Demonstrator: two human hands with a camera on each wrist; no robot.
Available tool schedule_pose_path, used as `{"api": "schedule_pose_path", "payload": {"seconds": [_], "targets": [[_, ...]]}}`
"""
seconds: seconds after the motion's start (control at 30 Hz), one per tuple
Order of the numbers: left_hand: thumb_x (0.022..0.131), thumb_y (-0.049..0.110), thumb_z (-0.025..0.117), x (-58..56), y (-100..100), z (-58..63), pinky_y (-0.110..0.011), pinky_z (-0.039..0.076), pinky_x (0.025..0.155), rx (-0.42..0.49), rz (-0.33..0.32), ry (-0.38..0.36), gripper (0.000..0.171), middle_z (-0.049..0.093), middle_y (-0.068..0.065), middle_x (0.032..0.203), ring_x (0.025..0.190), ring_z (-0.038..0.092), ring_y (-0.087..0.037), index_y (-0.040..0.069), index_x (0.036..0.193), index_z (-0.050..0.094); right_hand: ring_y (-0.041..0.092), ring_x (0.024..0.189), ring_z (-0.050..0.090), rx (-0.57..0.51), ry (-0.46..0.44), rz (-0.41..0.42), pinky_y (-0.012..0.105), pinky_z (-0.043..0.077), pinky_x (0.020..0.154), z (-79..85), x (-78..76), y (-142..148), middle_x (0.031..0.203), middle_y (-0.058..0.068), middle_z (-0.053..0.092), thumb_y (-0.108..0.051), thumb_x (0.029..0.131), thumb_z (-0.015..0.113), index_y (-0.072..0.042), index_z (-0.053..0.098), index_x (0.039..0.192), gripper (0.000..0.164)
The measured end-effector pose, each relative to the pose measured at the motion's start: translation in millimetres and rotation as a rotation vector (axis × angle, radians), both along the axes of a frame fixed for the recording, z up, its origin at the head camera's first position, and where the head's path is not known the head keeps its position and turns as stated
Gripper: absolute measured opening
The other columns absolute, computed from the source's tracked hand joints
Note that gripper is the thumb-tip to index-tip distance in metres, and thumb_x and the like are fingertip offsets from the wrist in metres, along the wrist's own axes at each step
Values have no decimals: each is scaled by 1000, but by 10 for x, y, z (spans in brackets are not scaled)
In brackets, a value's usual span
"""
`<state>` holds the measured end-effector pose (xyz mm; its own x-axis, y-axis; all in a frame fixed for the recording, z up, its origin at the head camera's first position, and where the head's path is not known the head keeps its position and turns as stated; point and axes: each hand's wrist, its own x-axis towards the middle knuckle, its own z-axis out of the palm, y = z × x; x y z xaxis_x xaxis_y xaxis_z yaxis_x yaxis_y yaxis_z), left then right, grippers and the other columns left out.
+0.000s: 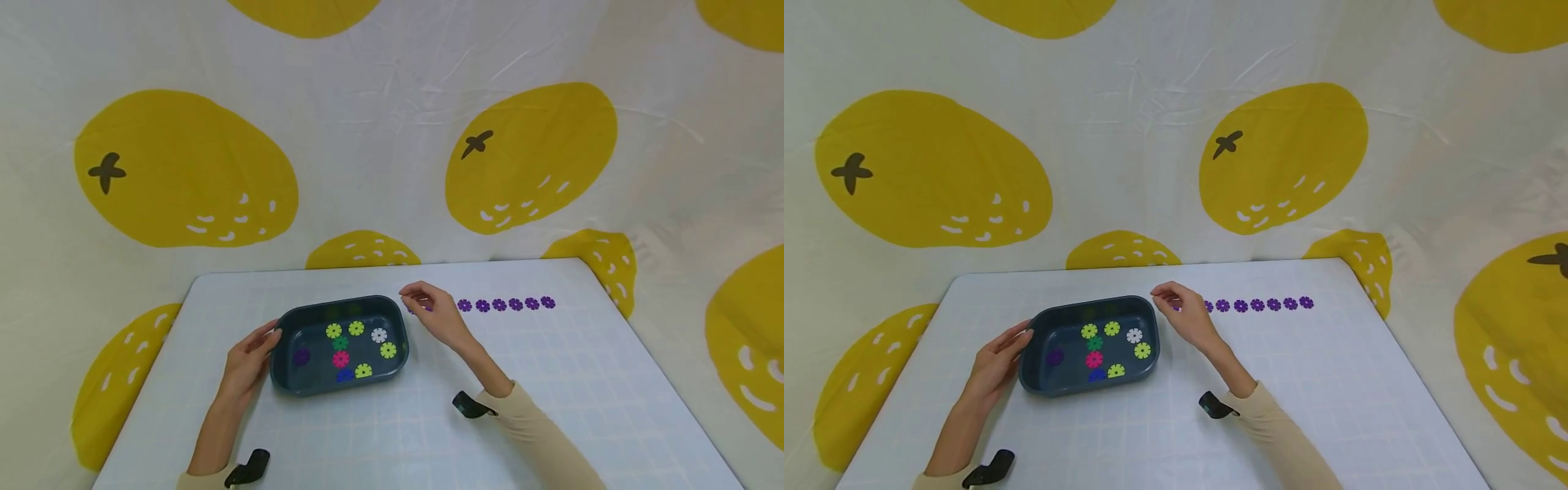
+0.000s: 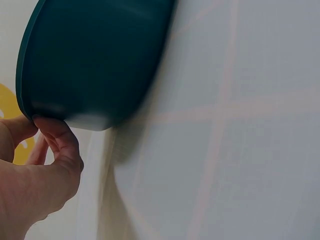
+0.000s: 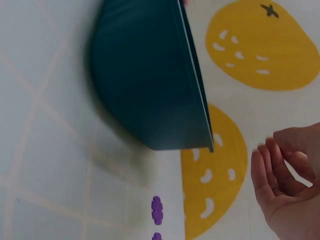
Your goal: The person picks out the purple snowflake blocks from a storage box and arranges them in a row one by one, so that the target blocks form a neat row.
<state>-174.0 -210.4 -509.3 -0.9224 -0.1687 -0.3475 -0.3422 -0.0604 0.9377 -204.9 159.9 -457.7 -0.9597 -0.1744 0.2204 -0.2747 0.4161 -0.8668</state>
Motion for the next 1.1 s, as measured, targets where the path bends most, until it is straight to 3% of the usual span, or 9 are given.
{"api": "schedule_pose_path", "payload": {"seconds": [0.23, 0.5, 0.9, 1.1], "targets": [[92, 39, 79, -14, 13, 4, -17, 47, 75, 15, 4, 12, 60, 66, 15, 101, 92, 62, -2, 15, 144, 61, 25, 102, 66, -44, 15, 98, 44, 54, 96, -28, -18, -253, 112, 10, 71, -14, 101, 68, -4, 70, 119, 20], [92, 38, 79, -7, 17, 14, -17, 48, 73, 24, 4, 8, 60, 67, 16, 101, 91, 62, -2, 15, 143, 61, 21, 98, 66, -15, 22, 178, 31, 55, 92, -66, 0, -533, 109, 8, 70, -11, 102, 65, 0, 68, 121, 21], [92, 37, 79, 11, -7, 14, -17, 48, 74, 26, 10, 11, 57, 67, 15, 102, 92, 62, -2, 16, 142, 63, 26, 97, 67, -42, 98, 289, 35, 56, 89, -179, 26, -1002, 108, 15, 69, -3, 101, 65, 6, 66, 119, 20], [91, 40, 80, 7, -3, -6, -17, 48, 74, 17, 15, 9, 61, 67, 15, 103, 92, 61, -2, 14, 143, 61, 30, 100, 67, -25, 73, 337, 34, 56, 90, -225, 62, -1200, 114, 22, 68, -2, 99, 66, 6, 65, 120, 22]]}}
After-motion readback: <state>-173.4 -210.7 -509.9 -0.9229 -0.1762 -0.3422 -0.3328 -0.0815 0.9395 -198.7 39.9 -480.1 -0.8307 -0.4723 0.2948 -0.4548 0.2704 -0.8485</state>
